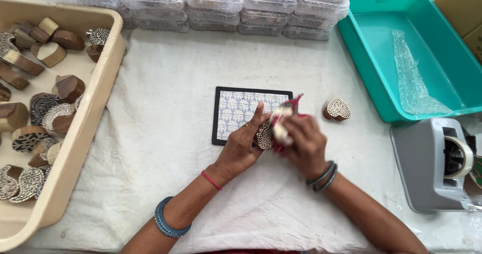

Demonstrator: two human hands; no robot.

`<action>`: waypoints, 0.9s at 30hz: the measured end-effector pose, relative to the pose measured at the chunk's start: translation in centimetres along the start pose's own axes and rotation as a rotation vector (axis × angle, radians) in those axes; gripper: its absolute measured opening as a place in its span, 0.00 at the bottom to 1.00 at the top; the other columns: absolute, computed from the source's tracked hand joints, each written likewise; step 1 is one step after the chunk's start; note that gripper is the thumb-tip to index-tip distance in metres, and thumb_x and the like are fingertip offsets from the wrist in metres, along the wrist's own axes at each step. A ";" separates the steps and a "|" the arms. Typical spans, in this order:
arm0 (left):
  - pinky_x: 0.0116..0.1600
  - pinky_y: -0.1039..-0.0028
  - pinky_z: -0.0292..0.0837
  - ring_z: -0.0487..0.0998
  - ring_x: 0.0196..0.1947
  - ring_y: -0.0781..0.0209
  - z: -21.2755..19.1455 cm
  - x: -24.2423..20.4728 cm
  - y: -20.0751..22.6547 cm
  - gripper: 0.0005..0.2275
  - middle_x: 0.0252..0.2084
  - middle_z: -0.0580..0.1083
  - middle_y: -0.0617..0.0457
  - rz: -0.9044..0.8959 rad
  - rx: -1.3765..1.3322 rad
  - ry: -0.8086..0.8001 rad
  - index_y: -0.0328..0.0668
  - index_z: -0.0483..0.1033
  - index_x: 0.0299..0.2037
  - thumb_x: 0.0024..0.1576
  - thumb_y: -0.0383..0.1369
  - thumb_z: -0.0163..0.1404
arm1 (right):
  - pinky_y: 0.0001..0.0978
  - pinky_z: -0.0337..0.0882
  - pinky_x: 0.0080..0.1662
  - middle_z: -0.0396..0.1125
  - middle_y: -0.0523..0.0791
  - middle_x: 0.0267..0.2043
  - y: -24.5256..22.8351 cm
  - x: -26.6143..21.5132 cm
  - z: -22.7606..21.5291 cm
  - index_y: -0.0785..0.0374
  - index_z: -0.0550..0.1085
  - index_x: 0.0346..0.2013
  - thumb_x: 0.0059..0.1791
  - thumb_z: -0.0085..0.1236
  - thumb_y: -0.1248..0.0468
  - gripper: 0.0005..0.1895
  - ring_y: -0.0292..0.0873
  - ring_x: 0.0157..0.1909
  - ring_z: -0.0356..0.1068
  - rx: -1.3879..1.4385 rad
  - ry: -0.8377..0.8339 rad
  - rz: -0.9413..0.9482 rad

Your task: The person wraps a small rectangular object in bubble wrap and secures it with tape. They then pick up wooden decorative items from a tray, wipe them with a cloth, and place them into clear plastic containers.

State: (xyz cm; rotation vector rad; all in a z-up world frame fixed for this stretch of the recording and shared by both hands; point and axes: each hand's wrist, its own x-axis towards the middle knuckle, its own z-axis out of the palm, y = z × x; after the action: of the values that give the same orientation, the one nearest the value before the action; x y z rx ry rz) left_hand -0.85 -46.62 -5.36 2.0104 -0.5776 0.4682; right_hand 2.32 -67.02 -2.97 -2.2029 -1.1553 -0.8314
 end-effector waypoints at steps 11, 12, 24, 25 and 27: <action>0.57 0.62 0.78 0.78 0.56 0.42 -1.3 0.5 0.8 0.54 0.62 0.71 0.38 0.109 -0.048 0.006 0.49 0.34 0.77 0.46 0.23 0.65 | 0.41 0.76 0.43 0.71 0.48 0.53 -2.3 1.1 -0.8 0.64 0.77 0.52 0.39 0.71 0.61 0.27 0.50 0.46 0.70 0.014 -0.077 -0.108; 0.55 0.64 0.80 0.80 0.54 0.45 -0.8 0.1 0.3 0.52 0.60 0.74 0.41 0.013 -0.025 -0.025 0.48 0.35 0.78 0.49 0.22 0.63 | 0.39 0.76 0.43 0.71 0.47 0.54 -1.9 1.0 -1.0 0.63 0.77 0.52 0.40 0.70 0.61 0.27 0.49 0.46 0.70 0.000 -0.069 -0.042; 0.56 0.65 0.81 0.82 0.52 0.48 -1.4 0.6 0.7 0.50 0.64 0.73 0.43 -0.140 -0.105 -0.074 0.49 0.39 0.77 0.49 0.23 0.64 | 0.38 0.76 0.47 0.72 0.46 0.53 0.4 0.0 -0.7 0.61 0.75 0.53 0.41 0.68 0.65 0.25 0.48 0.49 0.73 -0.014 0.021 0.085; 0.59 0.68 0.83 0.83 0.54 0.53 -1.6 0.8 0.8 0.47 0.65 0.73 0.46 -0.173 -0.228 -0.092 0.51 0.43 0.78 0.51 0.23 0.63 | 0.39 0.77 0.51 0.72 0.46 0.52 1.4 -0.1 -1.0 0.61 0.75 0.53 0.43 0.63 0.68 0.23 0.49 0.52 0.74 -0.048 0.048 0.274; 0.62 0.68 0.79 0.80 0.59 0.54 -1.7 1.0 0.7 0.47 0.68 0.71 0.48 -0.209 -0.417 -0.096 0.52 0.45 0.78 0.51 0.24 0.63 | 0.36 0.78 0.50 0.73 0.45 0.50 2.8 -0.3 -1.2 0.62 0.73 0.55 0.49 0.61 0.65 0.20 0.45 0.51 0.75 0.281 0.093 0.537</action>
State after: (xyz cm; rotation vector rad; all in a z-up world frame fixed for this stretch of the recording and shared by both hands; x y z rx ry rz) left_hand -0.59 -45.66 -3.49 1.6737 -0.4719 0.1107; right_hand 4.21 -69.39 -2.86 -2.0634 -0.5468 -0.4990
